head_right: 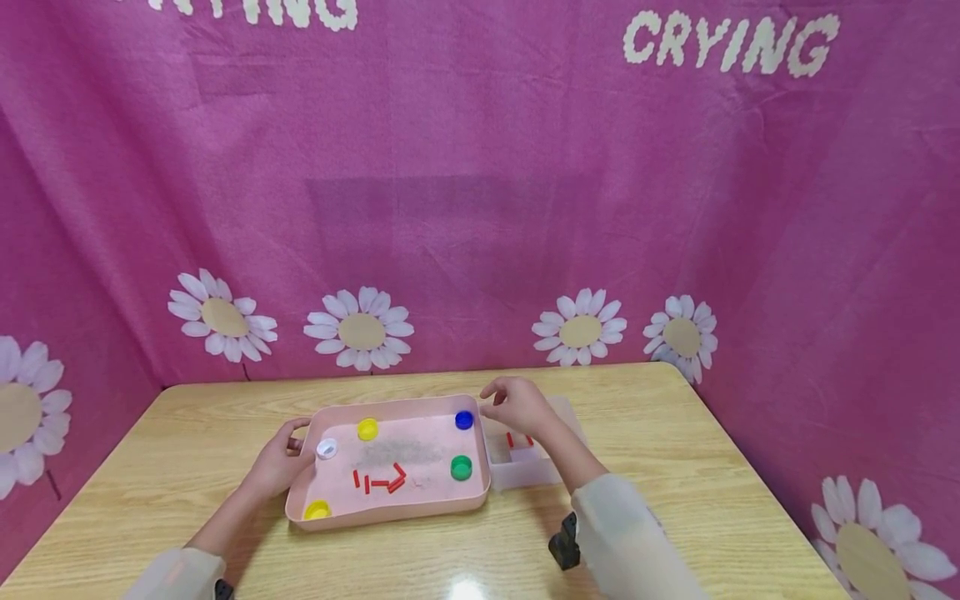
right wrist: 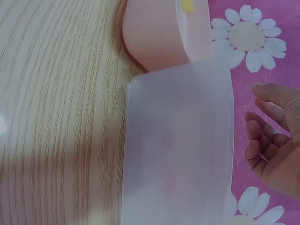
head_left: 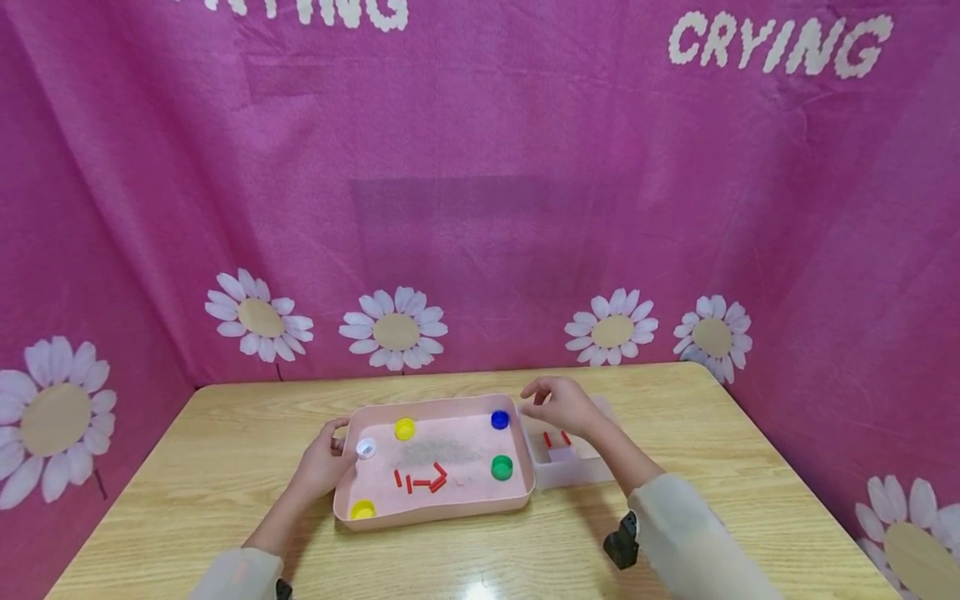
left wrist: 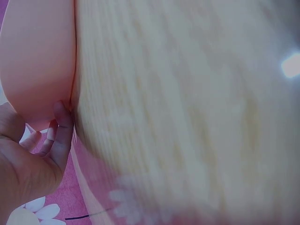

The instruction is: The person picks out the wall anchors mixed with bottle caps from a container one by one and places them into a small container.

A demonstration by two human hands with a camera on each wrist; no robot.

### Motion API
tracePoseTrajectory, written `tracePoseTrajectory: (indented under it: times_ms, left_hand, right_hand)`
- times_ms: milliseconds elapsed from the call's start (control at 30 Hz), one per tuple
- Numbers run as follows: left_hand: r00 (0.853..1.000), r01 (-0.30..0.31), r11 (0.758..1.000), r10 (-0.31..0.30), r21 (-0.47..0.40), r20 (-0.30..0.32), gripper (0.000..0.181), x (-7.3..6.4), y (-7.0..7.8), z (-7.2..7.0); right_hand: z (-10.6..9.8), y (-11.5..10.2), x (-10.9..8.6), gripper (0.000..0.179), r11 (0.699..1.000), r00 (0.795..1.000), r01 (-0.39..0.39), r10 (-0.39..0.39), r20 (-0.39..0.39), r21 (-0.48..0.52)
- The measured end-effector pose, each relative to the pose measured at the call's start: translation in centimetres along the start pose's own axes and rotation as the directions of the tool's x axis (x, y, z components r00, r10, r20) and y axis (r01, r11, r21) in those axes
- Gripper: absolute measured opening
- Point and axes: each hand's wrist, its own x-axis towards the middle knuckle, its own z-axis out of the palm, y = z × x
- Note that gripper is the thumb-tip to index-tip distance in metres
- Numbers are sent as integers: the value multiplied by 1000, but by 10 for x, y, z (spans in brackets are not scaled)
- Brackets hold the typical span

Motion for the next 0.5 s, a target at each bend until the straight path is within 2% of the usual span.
tracePoseTrajectory:
  times_ms: [167,333,500]
  left_hand:
    - [1000,-6,1000,6,-2,-2,58,0,-1,0]
    - [1000,-3,1000,3,-6,-1,58,0,-1,0]
    - [1000,-9,1000,9,-2,2,58,-1,0,1]
  right_hand:
    - [6,-8,2,21,1000,1000,15,-15,-12,18]
    - [16,-15,6,19,999,1000,0,0,11,34]
    - [26,-23,9,19,998,999,32,-33,10,61]
